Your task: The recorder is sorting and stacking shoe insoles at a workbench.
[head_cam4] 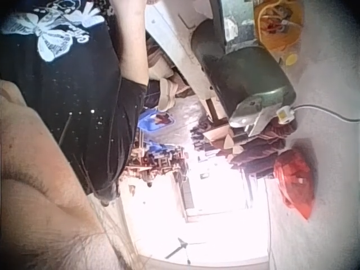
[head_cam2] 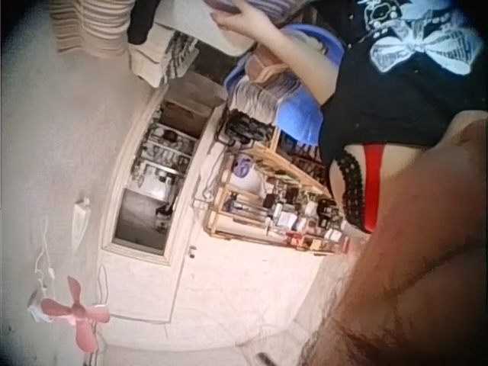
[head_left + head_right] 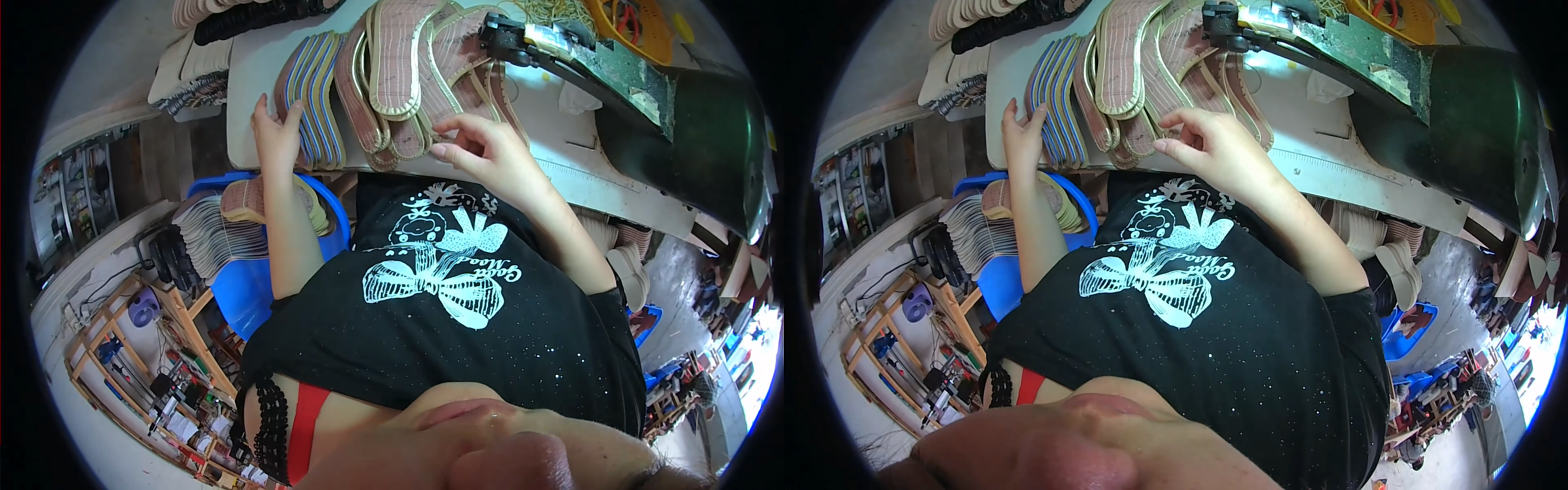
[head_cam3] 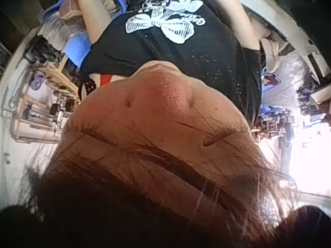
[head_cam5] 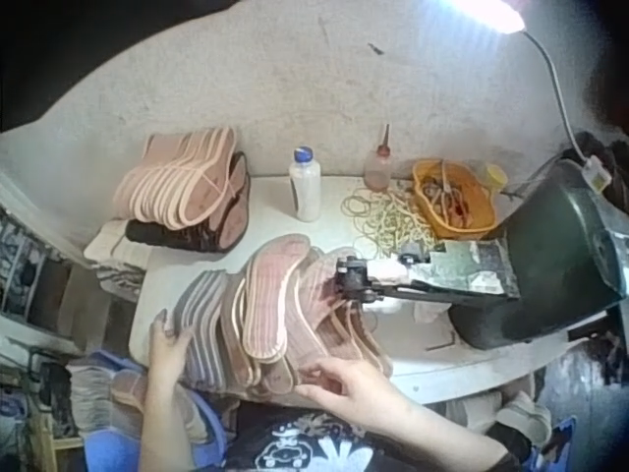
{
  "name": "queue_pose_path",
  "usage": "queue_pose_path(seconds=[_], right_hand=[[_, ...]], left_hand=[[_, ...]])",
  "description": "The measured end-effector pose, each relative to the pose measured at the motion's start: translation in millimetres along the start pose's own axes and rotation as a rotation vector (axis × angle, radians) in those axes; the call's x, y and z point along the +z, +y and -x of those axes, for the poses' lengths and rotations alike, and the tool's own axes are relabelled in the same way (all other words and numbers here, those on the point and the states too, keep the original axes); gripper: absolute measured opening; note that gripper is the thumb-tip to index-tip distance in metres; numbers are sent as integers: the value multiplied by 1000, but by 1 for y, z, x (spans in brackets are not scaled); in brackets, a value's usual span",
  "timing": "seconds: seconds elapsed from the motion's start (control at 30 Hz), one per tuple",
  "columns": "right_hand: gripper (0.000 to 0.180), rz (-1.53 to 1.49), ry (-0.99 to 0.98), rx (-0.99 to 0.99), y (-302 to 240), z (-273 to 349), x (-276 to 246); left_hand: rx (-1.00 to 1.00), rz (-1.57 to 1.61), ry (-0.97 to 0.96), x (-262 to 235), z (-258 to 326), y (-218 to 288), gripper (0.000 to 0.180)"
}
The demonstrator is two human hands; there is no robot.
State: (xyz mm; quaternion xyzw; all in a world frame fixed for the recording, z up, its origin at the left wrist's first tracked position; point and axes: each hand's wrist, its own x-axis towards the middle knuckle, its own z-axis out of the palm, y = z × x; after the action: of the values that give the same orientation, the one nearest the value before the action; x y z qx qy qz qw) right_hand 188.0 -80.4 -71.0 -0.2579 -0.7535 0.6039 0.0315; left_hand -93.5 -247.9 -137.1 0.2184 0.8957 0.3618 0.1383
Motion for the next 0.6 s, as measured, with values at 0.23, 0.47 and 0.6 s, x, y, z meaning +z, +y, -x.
queue_pose_path(seconds=[0.23, 0.47, 0.6], right_hand=[[27, -56, -92, 39, -4, 22, -1], [77, -97, 60, -490, -42, 0, 11], [66, -125, 73, -614, -46, 3, 14]], left_hand=[[176, 180, 378, -17, 22, 31, 56], [286, 783, 82, 6, 92, 145, 64], [508, 1076, -12, 37, 90, 151, 76]])
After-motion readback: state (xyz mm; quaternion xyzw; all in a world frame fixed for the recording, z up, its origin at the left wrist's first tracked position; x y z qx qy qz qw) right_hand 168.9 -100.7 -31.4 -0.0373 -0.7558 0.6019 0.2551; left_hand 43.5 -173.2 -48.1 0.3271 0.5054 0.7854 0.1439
